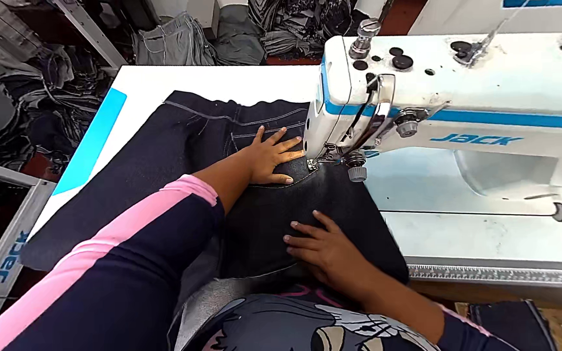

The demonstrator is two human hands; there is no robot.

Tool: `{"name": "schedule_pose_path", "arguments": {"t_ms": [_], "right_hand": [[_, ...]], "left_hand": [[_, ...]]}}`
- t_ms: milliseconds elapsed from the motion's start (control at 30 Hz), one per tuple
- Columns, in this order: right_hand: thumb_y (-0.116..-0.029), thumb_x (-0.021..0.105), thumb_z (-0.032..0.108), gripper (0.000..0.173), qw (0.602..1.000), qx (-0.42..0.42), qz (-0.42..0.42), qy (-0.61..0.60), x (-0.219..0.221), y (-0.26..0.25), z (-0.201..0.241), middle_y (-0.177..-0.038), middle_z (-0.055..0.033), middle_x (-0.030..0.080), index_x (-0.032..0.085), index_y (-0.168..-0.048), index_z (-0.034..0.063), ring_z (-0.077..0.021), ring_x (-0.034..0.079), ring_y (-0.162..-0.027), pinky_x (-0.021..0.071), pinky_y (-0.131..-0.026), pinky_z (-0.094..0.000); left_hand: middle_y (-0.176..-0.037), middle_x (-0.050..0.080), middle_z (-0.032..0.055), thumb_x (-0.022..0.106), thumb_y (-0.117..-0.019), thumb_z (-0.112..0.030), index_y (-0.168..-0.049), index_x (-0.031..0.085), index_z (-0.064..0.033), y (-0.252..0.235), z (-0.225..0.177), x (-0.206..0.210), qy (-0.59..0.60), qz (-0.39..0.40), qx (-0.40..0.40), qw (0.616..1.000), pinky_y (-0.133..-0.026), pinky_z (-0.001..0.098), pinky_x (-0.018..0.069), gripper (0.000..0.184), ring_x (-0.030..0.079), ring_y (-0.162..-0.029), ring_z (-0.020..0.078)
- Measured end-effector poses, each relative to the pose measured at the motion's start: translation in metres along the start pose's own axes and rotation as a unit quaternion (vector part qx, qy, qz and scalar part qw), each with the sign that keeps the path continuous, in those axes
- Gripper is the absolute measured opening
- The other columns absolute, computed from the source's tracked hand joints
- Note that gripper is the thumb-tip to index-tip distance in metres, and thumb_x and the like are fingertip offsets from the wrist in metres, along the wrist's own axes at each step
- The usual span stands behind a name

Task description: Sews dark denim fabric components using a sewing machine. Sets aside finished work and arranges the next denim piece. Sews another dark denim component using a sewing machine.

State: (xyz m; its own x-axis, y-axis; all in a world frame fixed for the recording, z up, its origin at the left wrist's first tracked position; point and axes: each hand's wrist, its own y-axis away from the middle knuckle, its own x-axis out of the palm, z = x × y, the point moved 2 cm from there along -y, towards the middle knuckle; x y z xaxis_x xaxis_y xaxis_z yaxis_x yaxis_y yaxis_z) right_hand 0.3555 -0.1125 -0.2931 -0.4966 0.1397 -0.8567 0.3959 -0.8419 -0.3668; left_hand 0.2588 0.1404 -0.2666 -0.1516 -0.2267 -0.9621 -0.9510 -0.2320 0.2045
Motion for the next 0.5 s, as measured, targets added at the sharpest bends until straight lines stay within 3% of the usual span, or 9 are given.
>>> {"name": "schedule_pose_path", "arguments": {"t_ms": [67,133,167,233,300,333,400,433,500], "right_hand": [[-0.0987,0.054,0.016,0.027,0.999,0.03,0.011,-0.007,-0.029,0.016,-0.029,-0.116,0.0024,0.077,0.081,-0.097,0.0142,-0.0243,0.062,-0.131,0.0305,-0.118,-0.0659],[-0.0951,0.059,0.016,0.023,0.995,0.087,0.027,0.041,-0.069,0.037,-0.07,-0.114,-0.0016,0.077,0.082,-0.094,0.0108,-0.033,0.059,-0.133,0.0242,-0.118,-0.0716],[-0.0921,0.064,0.009,0.018,0.989,0.126,0.042,0.063,-0.088,0.044,-0.085,-0.116,-0.0059,0.077,0.082,-0.095,0.008,-0.0397,0.057,-0.134,0.0217,-0.116,-0.0752],[-0.0883,0.067,-0.007,0.021,0.973,0.205,0.058,0.089,-0.107,0.043,-0.085,-0.121,-0.0115,0.075,0.082,-0.097,0.0054,-0.0481,0.052,-0.135,0.0212,-0.114,-0.0789],[-0.0877,0.054,-0.012,0.035,0.969,0.231,0.01,0.089,-0.099,0.022,-0.052,-0.131,-0.0151,0.07,0.08,-0.106,0.0036,-0.0479,0.051,-0.137,0.0267,-0.114,-0.0754],[-0.0923,0.048,-0.003,0.038,0.97,0.232,-0.015,0.067,-0.086,0.01,-0.032,-0.14,-0.0146,0.064,0.077,-0.116,0.0044,-0.0444,0.048,-0.14,0.0284,-0.115,-0.072],[-0.1047,0.044,0.031,0.046,0.966,0.255,0.002,0.036,-0.05,-0.006,-0.005,-0.156,-0.0086,0.051,0.064,-0.139,0.0092,-0.037,0.038,-0.15,0.0255,-0.118,-0.0699],[-0.1051,0.045,0.042,0.053,0.964,0.263,0.024,0.042,-0.03,-0.009,-0.003,-0.159,-0.0072,0.047,0.058,-0.146,0.0108,-0.038,0.033,-0.152,0.0209,-0.117,-0.0735],[-0.1034,0.045,0.052,0.063,0.96,0.266,0.04,0.081,-0.006,-0.007,-0.01,-0.16,-0.0052,0.046,0.05,-0.153,0.0129,-0.0411,0.031,-0.153,0.0149,-0.114,-0.0789]], "left_hand": [[-0.172,0.017,0.0069,0.048,-0.1001,-0.063,-0.163,0.031,-0.0301,0.015,-0.025,0.007,0.021,-0.019,-0.095,0.995,-0.113,0.0814,0.0018,0.073,0.004,-0.158,0.0454],[-0.172,0.015,0.0138,0.044,-0.1021,-0.063,-0.164,0.027,-0.033,0.032,-0.064,0.013,0.043,-0.021,-0.202,0.978,-0.109,0.0853,0.0065,0.07,0.004,-0.155,0.0525],[-0.172,0.011,0.0157,0.041,-0.1027,-0.064,-0.164,0.024,-0.0356,0.037,-0.085,0.015,0.053,-0.002,-0.249,0.967,-0.107,0.086,0.0088,0.07,0.003,-0.154,0.0551],[-0.173,0.002,0.0163,0.035,-0.1033,-0.065,-0.164,0.016,-0.0402,0.04,-0.113,0.016,0.063,0.049,-0.303,0.95,-0.106,0.0867,0.0106,0.069,0.0,-0.153,0.0574],[-0.173,0.0,0.016,0.034,-0.1032,-0.066,-0.165,0.014,-0.0409,0.039,-0.118,0.017,0.061,0.061,-0.315,0.945,-0.106,0.0869,0.0108,0.069,-0.001,-0.153,0.0571],[-0.173,-0.001,0.0154,0.034,-0.103,-0.067,-0.165,0.013,-0.0409,0.039,-0.117,0.017,0.06,0.062,-0.314,0.945,-0.106,0.0867,0.0102,0.07,-0.002,-0.154,0.0564],[-0.173,-0.001,0.0152,0.034,-0.1029,-0.067,-0.165,0.014,-0.0401,0.038,-0.115,0.016,0.056,0.059,-0.308,0.948,-0.106,0.0866,0.0098,0.07,-0.002,-0.154,0.056],[-0.173,-0.001,0.0141,0.034,-0.103,-0.066,-0.165,0.014,-0.0404,0.037,-0.112,0.016,0.053,0.059,-0.306,0.949,-0.106,0.0865,0.0095,0.07,-0.002,-0.154,0.0554],[-0.173,0.001,0.0134,0.033,-0.1034,-0.066,-0.165,0.015,-0.0399,0.035,-0.105,0.016,0.044,0.05,-0.302,0.951,-0.106,0.0863,0.0108,0.069,0.0,-0.154,0.0552]]}}
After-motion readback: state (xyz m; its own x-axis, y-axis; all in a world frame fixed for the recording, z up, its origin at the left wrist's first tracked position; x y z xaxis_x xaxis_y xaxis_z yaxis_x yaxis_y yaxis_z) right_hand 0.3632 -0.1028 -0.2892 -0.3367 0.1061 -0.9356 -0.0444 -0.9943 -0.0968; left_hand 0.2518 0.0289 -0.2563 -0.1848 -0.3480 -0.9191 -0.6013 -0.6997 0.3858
